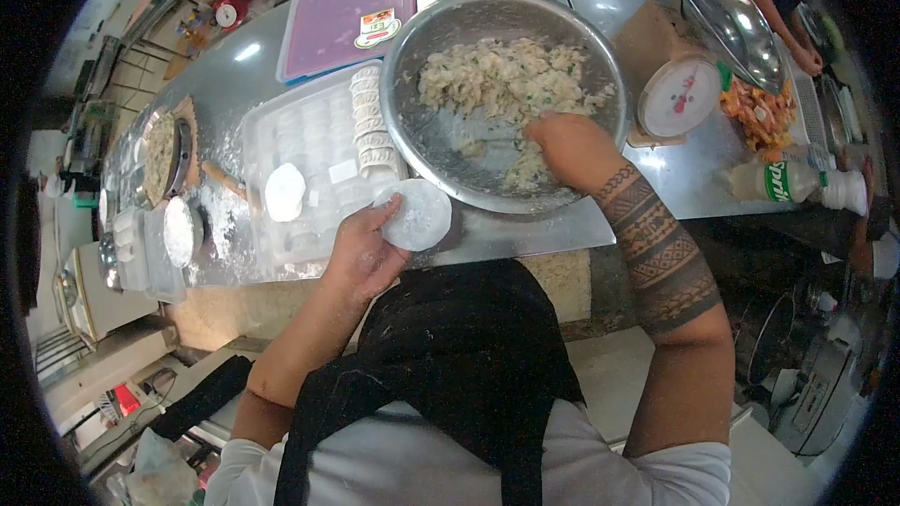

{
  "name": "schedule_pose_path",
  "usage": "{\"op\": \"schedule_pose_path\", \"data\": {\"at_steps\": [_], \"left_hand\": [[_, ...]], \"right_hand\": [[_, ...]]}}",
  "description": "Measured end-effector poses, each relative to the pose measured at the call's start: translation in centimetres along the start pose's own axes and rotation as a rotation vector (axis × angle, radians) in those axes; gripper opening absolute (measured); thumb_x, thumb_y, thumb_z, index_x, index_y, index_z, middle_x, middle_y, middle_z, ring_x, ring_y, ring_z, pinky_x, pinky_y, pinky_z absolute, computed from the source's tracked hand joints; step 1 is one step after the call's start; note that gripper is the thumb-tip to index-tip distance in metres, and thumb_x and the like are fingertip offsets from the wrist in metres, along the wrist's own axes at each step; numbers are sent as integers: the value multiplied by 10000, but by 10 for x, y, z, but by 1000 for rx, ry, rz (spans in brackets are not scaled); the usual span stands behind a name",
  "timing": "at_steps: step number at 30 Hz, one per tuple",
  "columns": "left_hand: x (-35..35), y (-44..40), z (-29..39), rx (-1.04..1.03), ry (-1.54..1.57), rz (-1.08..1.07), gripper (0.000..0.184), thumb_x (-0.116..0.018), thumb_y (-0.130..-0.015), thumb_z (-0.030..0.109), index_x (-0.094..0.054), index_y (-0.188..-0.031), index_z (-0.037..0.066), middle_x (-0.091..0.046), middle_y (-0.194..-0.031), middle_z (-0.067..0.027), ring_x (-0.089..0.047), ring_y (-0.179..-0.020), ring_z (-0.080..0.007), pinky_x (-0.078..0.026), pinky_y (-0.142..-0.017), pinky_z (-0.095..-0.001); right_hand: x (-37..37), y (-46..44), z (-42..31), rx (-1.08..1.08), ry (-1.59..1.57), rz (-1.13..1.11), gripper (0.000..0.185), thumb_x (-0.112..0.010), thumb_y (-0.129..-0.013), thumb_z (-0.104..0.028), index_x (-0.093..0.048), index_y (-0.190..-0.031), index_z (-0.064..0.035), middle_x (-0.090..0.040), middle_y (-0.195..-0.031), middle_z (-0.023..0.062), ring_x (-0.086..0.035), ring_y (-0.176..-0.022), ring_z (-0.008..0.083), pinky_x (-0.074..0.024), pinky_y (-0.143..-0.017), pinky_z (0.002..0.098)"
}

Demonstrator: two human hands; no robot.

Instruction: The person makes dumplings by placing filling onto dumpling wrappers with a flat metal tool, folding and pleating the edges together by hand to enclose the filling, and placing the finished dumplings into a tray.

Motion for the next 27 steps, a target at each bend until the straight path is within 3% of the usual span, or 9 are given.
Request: {"op": "schedule_pose_path", "data": {"at_steps": [3,6,9,12,15,18,21,27], "left_hand": [[3,-2,-1,-37,-20,2,347,-555,-1043,95,-504,-1327,-98,-637,-1239,-178,-657,-1153,-290,-522,-1048,-457],[-2,1,2,-27,-30,27,350,-565,-1044,112,-509,-1324,-91,-639,-1232,-169,-660,-1145,-283,-529,-1037,-445],[3,0,4,-58,-63,71,349,-565,-1050,131,-516,-1318,-87,-637,-1246,-172,-660,-1148,-285,-534,-1033,-440],[2,7,19,-138,-97,215,351,-552,-1060,153,-513,-1326,-73,-633,-1255,-174,-659,-1153,-290,-540,-1025,-447],[-7,10,31,-148,-26,119,398,-475,-1089,209,-450,-1377,-63,-580,-1321,-206,-592,-1253,-321,-470,-1124,-481],[-24,4,33,-137,181,-58,389,-415,-1111,221,-438,-1405,-33,-580,-1341,-198,-588,-1272,-330,-472,-1128,-495],[-35,6,36,-126,234,-53,410,-371,-1120,241,-409,-1428,-27,-547,-1384,-218,-544,-1323,-354,-434,-1163,-519],[-38,14,49,-121,210,-51,422,-374,-1120,250,-403,-1427,-39,-541,-1389,-225,-529,-1337,-363,-420,-1164,-529]], "right_hand": [[5,5,-10,18,42,-134,282,-587,-885,-76,-733,-1126,-83,-714,-1113,184,-675,-1016,395,-545,-899,484],[10,10,-7,135,-154,-62,258,-623,-904,-82,-742,-1130,-54,-730,-1063,178,-699,-951,340,-557,-868,420],[13,12,5,-14,-554,-161,249,-643,-922,-51,-738,-1150,-25,-731,-970,162,-696,-884,263,-546,-820,367],[32,26,-6,-19,-724,-90,213,-632,-961,-64,-740,-1143,-38,-739,-1013,189,-718,-951,277,-538,-869,353],[64,44,-46,-42,-713,-62,269,-624,-930,-15,-721,-1181,-32,-721,-968,180,-712,-913,304,-546,-853,381],[79,60,-88,137,-473,59,395,-621,-892,9,-684,-1275,-67,-684,-984,175,-685,-922,341,-549,-846,422],[74,75,-119,175,-208,185,531,-620,-848,33,-640,-1355,-122,-641,-1033,184,-651,-969,371,-544,-853,453],[96,100,-130,94,-87,205,553,-606,-843,38,-635,-1363,-148,-627,-1097,194,-638,-1010,370,-538,-876,452]]}}
Point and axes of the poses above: each hand's wrist, its own y-axis away from the middle knuckle, its own x-axis out of the back of the hand, z = x × y, the point moved 6 cm from there along -y, towards the middle knuckle
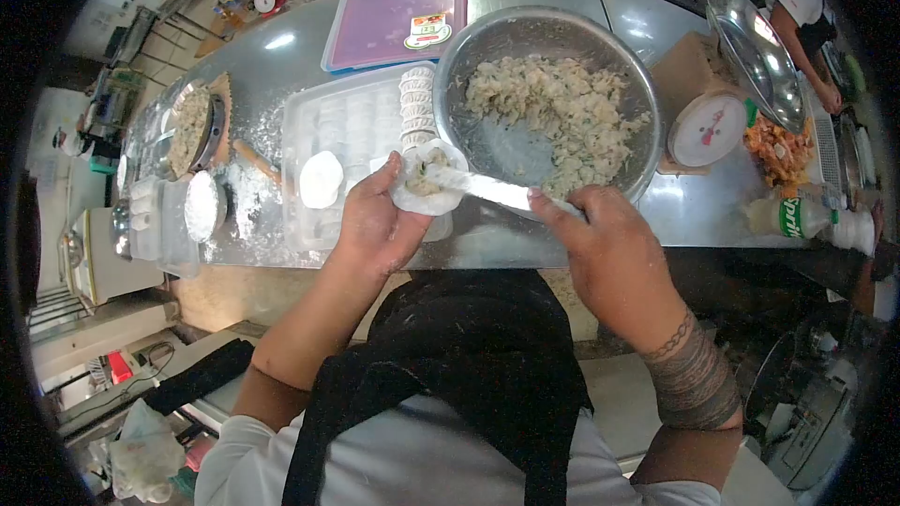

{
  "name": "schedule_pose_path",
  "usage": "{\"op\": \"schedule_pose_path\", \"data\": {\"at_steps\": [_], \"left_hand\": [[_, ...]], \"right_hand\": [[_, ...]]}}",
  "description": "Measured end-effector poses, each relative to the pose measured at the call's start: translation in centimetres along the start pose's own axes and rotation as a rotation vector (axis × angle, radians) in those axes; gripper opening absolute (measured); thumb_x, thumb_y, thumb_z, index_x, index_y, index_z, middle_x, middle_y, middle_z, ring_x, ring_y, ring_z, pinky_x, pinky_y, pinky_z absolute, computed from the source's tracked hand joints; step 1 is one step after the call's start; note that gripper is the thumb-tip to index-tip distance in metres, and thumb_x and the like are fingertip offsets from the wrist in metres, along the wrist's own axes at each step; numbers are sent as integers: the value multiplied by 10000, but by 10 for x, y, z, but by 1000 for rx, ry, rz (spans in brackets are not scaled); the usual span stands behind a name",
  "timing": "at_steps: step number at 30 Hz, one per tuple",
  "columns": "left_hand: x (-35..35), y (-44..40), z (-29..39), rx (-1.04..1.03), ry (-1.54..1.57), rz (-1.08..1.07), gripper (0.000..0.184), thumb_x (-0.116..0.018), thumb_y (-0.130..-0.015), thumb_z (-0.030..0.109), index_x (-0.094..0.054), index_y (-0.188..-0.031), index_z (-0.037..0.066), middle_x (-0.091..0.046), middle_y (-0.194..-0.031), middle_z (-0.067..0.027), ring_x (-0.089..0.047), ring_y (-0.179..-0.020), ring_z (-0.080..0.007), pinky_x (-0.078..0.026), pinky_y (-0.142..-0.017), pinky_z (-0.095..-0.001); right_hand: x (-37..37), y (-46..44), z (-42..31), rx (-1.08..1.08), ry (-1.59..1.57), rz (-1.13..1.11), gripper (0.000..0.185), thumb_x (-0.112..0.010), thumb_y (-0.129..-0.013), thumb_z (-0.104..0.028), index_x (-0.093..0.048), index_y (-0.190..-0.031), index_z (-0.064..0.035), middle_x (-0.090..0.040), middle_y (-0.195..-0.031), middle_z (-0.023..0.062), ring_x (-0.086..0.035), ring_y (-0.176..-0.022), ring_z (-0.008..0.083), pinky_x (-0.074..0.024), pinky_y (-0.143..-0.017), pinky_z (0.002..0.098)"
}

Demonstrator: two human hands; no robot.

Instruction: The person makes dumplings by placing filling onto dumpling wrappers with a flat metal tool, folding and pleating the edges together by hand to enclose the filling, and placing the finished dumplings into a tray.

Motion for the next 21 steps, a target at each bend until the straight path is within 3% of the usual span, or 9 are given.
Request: {"op": "schedule_pose_path", "data": {"at_steps": [3,6,9,12,15,21], "left_hand": [[-2,6,-3,43,6,-47,428,-368,-1121,248,-399,-1431,-46,-536,-1402,-224,-522,-1345,-364,-408,-1174,-521],[3,4,-2,10,14,-12,436,-360,-1122,247,-391,-1444,-47,-529,-1417,-221,-512,-1356,-362,-401,-1182,-512],[14,-1,6,-2,12,-75,441,-363,-1121,242,-387,-1454,-47,-526,-1427,-219,-507,-1363,-357,-393,-1189,-509],[13,-1,3,22,3,-121,477,-393,-1108,274,-388,-1452,-57,-519,-1433,-234,-490,-1378,-360,-372,-1207,-498],[27,-8,2,59,36,-106,441,-411,-1108,235,-406,-1440,-55,-533,-1422,-218,-514,-1357,-358,-389,-1192,-506],[58,-16,2,52,-28,115,441,-486,-1074,215,-442,-1385,-95,-549,-1396,-251,-546,-1321,-367,-409,-1180,-490]], "right_hand": [[-20,-6,-10,109,22,24,552,-595,-848,38,-636,-1363,-154,-625,-1089,183,-636,-996,367,-537,-872,456],[-20,-5,-6,15,-56,-99,544,-589,-861,40,-634,-1367,-155,-622,-1055,181,-632,-986,364,-534,-865,454],[5,-2,-4,-119,-186,-79,518,-578,-887,36,-627,-1371,-144,-616,-1020,186,-632,-959,368,-530,-859,457],[-12,-9,1,-27,-311,28,493,-566,-912,25,-621,-1375,-136,-608,-987,198,-633,-934,385,-526,-850,470],[-29,-14,13,-50,-448,-192,472,-558,-923,4,-623,-1368,-139,-628,-1013,210,-642,-952,400,-524,-860,488],[-50,-31,92,-280,53,-105,429,-530,-905,29,-633,-1316,-40,-671,-992,237,-645,-988,411,-515,-902,490]]}}
Point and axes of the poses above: each hand's wrist, its own y-axis away from the middle knuckle, its own x-axis out of the back of the hand, z = x × y, the point moved 6 cm from there along -y, towards the middle knuckle
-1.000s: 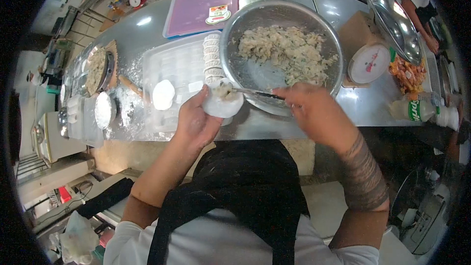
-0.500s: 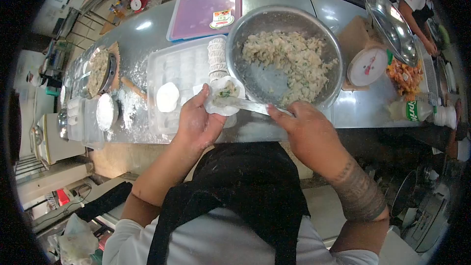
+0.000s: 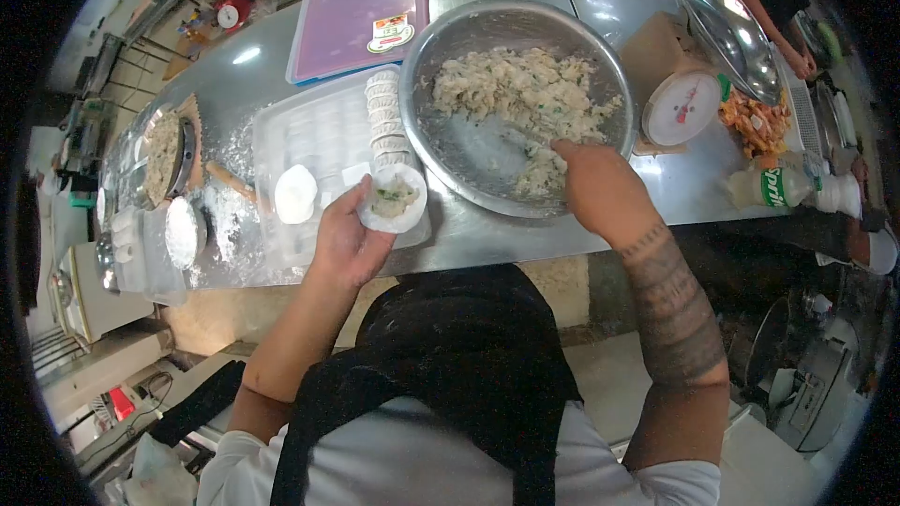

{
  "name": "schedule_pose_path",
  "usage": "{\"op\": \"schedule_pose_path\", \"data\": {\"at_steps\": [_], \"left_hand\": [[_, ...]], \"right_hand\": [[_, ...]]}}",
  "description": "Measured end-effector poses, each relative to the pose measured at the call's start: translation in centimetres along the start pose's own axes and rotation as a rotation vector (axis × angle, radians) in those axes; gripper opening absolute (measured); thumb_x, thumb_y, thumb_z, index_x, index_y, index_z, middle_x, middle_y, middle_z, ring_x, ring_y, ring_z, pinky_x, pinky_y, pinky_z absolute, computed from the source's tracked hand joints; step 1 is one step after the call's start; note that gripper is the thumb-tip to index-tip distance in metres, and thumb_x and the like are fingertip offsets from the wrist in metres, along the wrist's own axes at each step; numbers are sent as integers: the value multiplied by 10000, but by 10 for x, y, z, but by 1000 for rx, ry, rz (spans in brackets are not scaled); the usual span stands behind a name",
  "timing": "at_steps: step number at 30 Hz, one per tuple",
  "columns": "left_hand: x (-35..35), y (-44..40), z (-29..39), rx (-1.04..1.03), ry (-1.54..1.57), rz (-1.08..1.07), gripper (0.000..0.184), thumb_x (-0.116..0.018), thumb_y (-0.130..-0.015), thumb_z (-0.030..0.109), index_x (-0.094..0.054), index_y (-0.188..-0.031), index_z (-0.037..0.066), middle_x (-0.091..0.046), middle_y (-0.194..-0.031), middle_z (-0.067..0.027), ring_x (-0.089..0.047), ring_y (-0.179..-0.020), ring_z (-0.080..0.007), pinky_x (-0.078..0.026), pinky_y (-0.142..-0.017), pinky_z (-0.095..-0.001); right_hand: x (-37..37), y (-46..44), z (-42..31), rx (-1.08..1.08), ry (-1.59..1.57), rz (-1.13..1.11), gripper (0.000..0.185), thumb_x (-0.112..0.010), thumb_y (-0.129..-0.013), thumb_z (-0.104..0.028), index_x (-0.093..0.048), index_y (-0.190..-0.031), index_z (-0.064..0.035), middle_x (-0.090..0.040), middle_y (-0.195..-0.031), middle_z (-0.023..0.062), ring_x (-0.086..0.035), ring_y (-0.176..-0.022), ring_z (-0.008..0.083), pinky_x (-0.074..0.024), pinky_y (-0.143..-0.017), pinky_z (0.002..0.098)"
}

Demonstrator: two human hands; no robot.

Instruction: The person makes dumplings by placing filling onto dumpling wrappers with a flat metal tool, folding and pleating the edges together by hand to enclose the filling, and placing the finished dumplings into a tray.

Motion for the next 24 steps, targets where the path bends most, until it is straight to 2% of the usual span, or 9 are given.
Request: {"op": "schedule_pose_path", "data": {"at_steps": [3,9,15,18,21,24], "left_hand": [[2,3,-12,90,-21,5,417,-523,-1054,178,-460,-1365,-93,-564,-1376,-248,-571,-1290,-368,-428,-1167,-489],[4,0,-15,77,-53,-27,386,-548,-1036,153,-500,-1335,-86,-595,-1337,-240,-595,-1258,-357,-454,-1133,-488],[7,-1,-10,72,-49,-16,391,-557,-1033,169,-508,-1333,-77,-609,-1323,-230,-603,-1248,-348,-459,-1123,-479],[11,-2,-10,61,-57,-13,406,-550,-1041,193,-502,-1342,-75,-607,-1328,-228,-605,-1245,-343,-461,-1122,-467],[12,-3,-11,49,-72,2,408,-529,-1057,210,-498,-1351,-71,-606,-1324,-224,-607,-1242,-339,-462,-1122,-460],[12,-3,-8,31,-74,-54,414,-510,-1071,229,-491,-1357,-70,-597,-1335,-224,-603,-1249,-335,-458,-1127,-461]], "right_hand": [[-31,-23,21,24,75,50,434,-524,-891,6,-629,-1311,-24,-676,-1018,247,-648,-1009,416,-517,-923,503],[-53,-42,25,-53,20,-26,344,-507,-904,-43,-686,-1195,-5,-705,-1064,255,-667,-1049,411,-530,-947,484],[-34,-26,10,61,72,-249,323,-521,-907,-51,-693,-1179,-20,-707,-1064,244,-672,-1072,413,-545,-928,504],[-20,-22,0,41,142,-431,437,-528,-880,-11,-670,-1289,-69,-704,-1054,247,-680,-1010,407,-545,-911,506],[-22,-21,3,189,86,-410,413,-545,-878,-17,-692,-1260,-63,-713,-982,246,-688,-928,430,-558,-833,509],[-22,-16,22,321,-123,-280,329,-564,-908,-60,-713,-1201,-56,-725,-1003,201,-707,-916,374,-575,-820,444]]}}
Point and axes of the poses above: each hand's wrist, its own y-axis away from the middle knuckle, its own x-axis out of the back of the hand, z = x × y, the point moved 6 cm from there along -y, towards the middle knuckle
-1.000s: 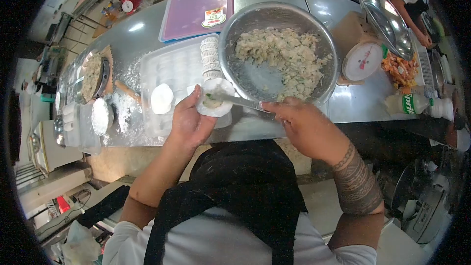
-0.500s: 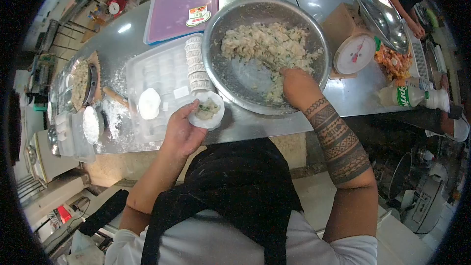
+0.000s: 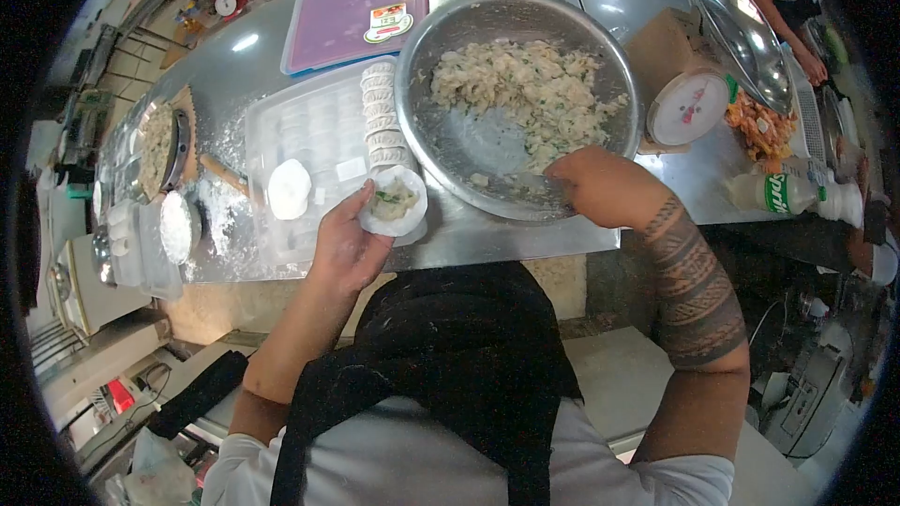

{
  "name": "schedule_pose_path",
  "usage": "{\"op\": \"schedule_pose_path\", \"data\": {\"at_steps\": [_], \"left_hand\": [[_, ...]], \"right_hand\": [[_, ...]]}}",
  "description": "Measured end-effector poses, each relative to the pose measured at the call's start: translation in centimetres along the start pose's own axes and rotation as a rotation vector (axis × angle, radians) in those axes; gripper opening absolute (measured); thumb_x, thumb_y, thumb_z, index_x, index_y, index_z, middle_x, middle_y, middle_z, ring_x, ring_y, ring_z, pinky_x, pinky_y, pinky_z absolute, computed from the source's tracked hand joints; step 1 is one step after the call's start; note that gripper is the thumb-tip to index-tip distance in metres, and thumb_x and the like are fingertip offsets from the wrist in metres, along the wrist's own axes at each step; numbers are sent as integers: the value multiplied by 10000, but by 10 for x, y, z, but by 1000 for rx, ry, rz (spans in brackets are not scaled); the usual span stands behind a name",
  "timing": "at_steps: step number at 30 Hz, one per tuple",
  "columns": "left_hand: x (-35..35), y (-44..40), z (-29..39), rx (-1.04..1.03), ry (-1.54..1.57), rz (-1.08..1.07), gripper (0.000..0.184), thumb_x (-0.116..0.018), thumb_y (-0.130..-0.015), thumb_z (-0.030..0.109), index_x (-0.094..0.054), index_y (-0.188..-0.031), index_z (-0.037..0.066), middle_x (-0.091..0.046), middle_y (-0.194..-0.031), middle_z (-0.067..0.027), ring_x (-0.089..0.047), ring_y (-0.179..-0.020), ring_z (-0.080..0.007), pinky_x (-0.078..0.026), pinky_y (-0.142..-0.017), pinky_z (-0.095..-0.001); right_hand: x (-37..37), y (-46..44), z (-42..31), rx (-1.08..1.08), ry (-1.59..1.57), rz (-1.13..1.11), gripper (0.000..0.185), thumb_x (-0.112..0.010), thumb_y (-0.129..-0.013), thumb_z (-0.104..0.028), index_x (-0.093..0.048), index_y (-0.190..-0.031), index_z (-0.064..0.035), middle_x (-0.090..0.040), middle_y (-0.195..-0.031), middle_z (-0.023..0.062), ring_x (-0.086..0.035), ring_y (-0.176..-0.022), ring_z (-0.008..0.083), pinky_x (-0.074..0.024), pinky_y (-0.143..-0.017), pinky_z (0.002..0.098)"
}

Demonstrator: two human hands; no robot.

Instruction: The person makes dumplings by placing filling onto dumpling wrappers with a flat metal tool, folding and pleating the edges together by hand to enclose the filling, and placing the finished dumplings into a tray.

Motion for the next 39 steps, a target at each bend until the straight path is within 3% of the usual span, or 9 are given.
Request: {"op": "schedule_pose_path", "data": {"at_steps": [3,6,7,10,11,18,33,36,39], "left_hand": [[-10,6,6,-53,12,16,429,-489,-1083,237,-463,-1380,-70,-572,-1366,-228,-578,-1285,-341,-446,-1141,-465],[-24,14,10,-36,78,18,447,-430,-1103,229,-407,-1443,-60,-526,-1427,-217,-526,-1344,-344,-400,-1180,-498],[-27,16,11,-32,88,7,454,-422,-1106,240,-402,-1447,-58,-523,-1430,-220,-519,-1351,-349,-395,-1184,-502],[-36,21,12,-30,110,-61,470,-409,-1112,267,-392,-1455,-54,-519,-1435,-226,-504,-1364,-358,-385,-1189,-513],[-40,23,14,-37,116,-101,473,-412,-1112,272,-393,-1456,-52,-520,-1434,-225,-504,-1365,-358,-386,-1188,-514],[-45,37,21,-58,102,-128,480,-380,-1123,301,-402,-1450,-49,-518,-1433,-214,-517,-1352,-356,-411,-1170,-527],[-38,64,51,-22,88,-275,491,-364,-1124,310,-388,-1464,-43,-508,-1450,-214,-505,-1367,-361,-377,-1202,-520],[-28,61,55,-32,60,-275,478,-392,-1118,303,-392,-1454,-37,-510,-1447,-215,-517,-1358,-357,-399,-1190,-512],[-21,69,70,-93,51,-55,428,-433,-1108,254,-410,-1425,-33,-520,-1428,-212,-535,-1341,-351,-435,-1166,-499]], "right_hand": [[32,10,-20,-303,-360,-169,360,-557,-919,-29,-698,-1249,-49,-719,-994,177,-698,-854,311,-559,-786,404],[40,20,-47,-263,-595,-104,408,-549,-910,31,-675,-1291,-43,-689,-972,164,-682,-824,269,-543,-792,392],[39,21,-58,-153,-605,-32,543,-531,-871,88,-631,-1373,-92,-643,-912,160,-658,-813,291,-545,-803,407],[42,18,-98,68,-298,163,627,-532,-846,85,-592,-1423,-152,-606,-858,153,-650,-820,317,-543,-807,435],[35,17,-105,85,-140,155,661,-561,-834,64,-582,-1436,-207,-618,-926,154,-650,-878,337,-542,-802,454],[24,22,-153,116,293,299,615,-634,-838,0,-611,-1412,-219,-584,-951,140,-625,-882,326,-538,-766,445],[52,29,-179,4,-107,320,523,-577,-867,54,-676,-1336,-156,-589,-891,158,-613,-864,351,-505,-788,447],[50,22,-165,-5,-309,170,470,-556,-885,70,-706,-1284,-128,-647,-937,170,-647,-892,362,-526,-810,434],[61,35,-120,-221,-314,289,412,-582,-891,53,-714,-1252,-96,-666,-940,144,-655,-920,324,-521,-836,383]]}}
Point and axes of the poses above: each hand's wrist, its own y-axis away from the middle knuckle, its own x-axis out of the back of the hand, z = x × y, the point moved 6 cm from there along -y, towards the middle knuckle
